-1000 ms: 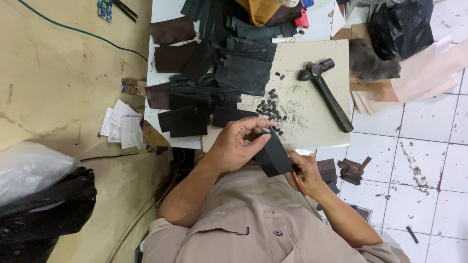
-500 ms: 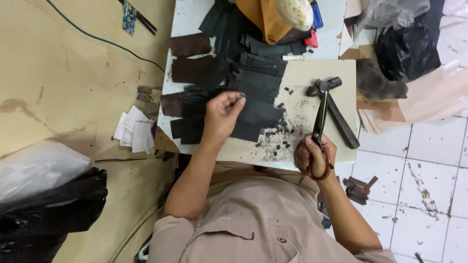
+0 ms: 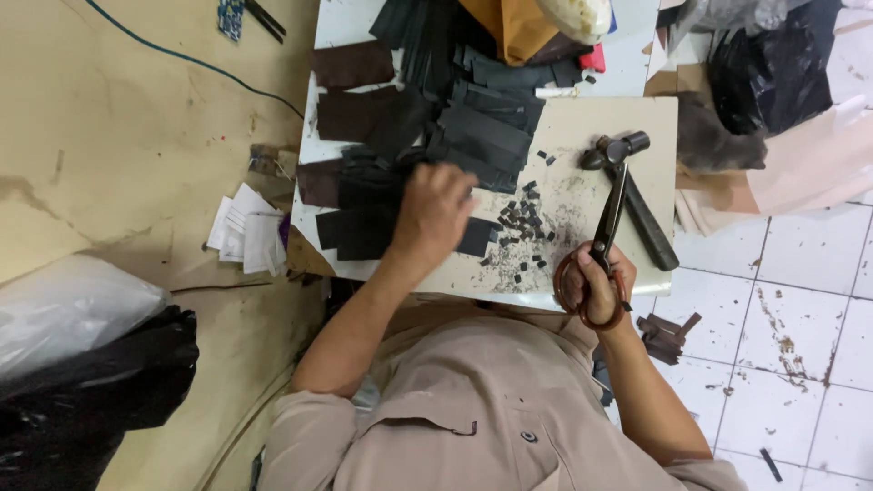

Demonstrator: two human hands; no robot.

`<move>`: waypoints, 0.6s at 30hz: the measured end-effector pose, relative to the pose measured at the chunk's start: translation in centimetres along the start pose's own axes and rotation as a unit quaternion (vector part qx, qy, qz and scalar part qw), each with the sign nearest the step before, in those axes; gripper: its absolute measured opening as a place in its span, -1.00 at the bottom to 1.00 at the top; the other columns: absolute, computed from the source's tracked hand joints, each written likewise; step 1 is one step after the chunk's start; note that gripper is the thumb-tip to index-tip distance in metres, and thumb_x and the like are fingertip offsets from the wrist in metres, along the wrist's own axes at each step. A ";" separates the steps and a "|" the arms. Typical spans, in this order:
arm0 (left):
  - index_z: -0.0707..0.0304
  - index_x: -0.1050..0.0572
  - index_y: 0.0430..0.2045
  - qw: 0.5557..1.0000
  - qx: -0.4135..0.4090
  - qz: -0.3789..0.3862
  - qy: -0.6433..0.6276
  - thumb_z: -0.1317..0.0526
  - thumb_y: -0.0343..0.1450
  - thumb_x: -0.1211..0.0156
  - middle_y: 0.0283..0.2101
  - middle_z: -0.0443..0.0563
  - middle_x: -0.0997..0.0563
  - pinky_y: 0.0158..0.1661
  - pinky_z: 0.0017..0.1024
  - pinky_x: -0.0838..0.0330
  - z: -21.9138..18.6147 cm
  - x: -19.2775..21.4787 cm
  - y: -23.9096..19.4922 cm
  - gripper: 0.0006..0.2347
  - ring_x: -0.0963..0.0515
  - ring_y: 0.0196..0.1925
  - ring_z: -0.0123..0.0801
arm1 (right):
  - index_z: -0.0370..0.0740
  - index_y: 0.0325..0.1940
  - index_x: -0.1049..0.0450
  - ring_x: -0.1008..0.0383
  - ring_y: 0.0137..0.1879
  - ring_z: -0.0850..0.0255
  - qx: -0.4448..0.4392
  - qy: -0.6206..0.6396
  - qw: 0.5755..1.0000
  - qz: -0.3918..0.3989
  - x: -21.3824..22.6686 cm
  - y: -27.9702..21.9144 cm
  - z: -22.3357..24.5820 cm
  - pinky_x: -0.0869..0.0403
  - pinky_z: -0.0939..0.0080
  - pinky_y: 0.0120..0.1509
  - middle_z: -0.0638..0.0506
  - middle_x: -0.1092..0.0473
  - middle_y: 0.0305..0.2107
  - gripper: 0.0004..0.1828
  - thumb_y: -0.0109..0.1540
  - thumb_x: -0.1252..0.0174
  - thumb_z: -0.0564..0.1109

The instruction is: Trimming the edges of small leather pieces using scissors at a workbench

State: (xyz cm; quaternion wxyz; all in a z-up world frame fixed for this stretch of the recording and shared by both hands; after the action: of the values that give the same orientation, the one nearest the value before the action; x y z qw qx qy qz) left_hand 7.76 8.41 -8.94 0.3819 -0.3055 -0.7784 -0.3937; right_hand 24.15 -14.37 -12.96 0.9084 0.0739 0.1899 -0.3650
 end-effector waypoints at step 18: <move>0.26 -0.64 -0.31 0.912 0.195 0.002 -0.362 0.30 0.40 -0.36 -0.47 0.05 -0.65 -0.37 -0.50 -0.54 -6.7 7.6 -0.1 -0.93 -0.67 -0.36 -0.32 | -0.25 -0.14 -0.54 -0.46 -0.55 -0.10 0.246 -0.485 0.818 0.186 -0.5 -0.9 8.4 -0.45 0.01 -0.42 -0.12 -0.46 -0.48 -0.61 0.13 -0.43 0.05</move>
State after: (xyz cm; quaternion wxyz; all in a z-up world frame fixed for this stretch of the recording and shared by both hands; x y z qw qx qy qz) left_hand 6.14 4.01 0.08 0.1267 -0.3478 -0.9239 -0.0963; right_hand 25.67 -16.98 -5.04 0.8854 0.1422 -0.3885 -0.2120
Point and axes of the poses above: each hand's wrist, its own y-axis towards the middle knuckle, its own x-axis out of the back of the hand, z = x × y, the point moved 2 cm from there along y, towards the middle knuckle
